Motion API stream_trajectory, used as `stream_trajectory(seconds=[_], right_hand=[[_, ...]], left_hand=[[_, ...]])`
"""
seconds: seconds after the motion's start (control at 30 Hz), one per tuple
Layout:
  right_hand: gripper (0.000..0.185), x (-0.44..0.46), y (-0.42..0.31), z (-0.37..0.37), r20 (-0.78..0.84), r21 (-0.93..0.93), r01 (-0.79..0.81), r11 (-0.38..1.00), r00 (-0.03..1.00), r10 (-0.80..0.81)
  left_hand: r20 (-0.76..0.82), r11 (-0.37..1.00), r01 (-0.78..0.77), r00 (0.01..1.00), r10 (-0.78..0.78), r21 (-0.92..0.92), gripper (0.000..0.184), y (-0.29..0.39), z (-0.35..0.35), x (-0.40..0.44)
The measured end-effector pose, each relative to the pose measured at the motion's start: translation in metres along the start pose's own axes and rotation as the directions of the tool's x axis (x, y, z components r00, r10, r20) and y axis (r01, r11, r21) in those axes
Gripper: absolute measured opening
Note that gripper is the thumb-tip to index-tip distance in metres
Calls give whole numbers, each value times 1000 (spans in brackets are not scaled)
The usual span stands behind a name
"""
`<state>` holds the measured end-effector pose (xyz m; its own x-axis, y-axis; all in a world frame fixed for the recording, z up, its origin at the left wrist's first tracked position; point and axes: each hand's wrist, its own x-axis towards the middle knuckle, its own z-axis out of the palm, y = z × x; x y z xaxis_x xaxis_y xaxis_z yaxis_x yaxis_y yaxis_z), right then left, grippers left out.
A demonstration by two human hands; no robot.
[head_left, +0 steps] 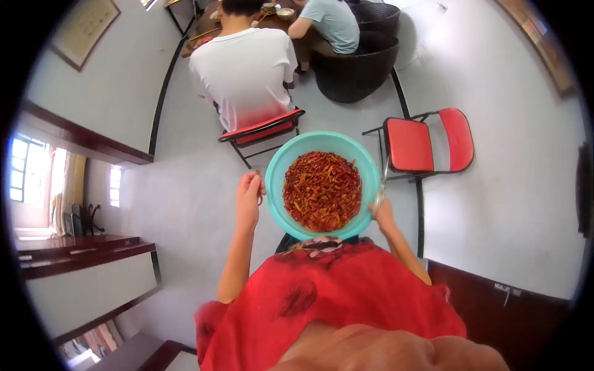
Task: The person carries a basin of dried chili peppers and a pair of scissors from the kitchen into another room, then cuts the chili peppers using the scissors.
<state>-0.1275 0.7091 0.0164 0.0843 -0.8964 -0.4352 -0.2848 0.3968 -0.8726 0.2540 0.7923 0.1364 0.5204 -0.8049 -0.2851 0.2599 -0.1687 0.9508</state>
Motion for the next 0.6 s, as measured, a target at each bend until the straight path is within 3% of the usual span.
stream_trajectory(seconds=[0.03,0.07,0.27,0.4,0.53,0.6], right_hand=[[16,10,1,-16,-34,-31,-14,999,999,13],[16,-14,31,-58,-42,-63,-33,997,999,31],[17,23,40,-111,-128,86,-74,994,988,85],[15,53,39,-143,-180,49,-115,992,976,122],[27,99,10,-172,-110,32,-114,993,987,117],[28,135,-3,-196,-70,-13,-141,990,988,140]], left_hand=[[54,1000,-17,998,16,18,15,0,26,13],[45,999,-10,999,8,36,15,-22,57,-28],[251,997,8,968,-26,73,13,-38,155,18],[249,995,-7,968,-18,97,8,-51,209,42],[162,987,46,984,-71,151,8,-42,240,55],[112,995,68,991,-75,71,11,-41,273,63]])
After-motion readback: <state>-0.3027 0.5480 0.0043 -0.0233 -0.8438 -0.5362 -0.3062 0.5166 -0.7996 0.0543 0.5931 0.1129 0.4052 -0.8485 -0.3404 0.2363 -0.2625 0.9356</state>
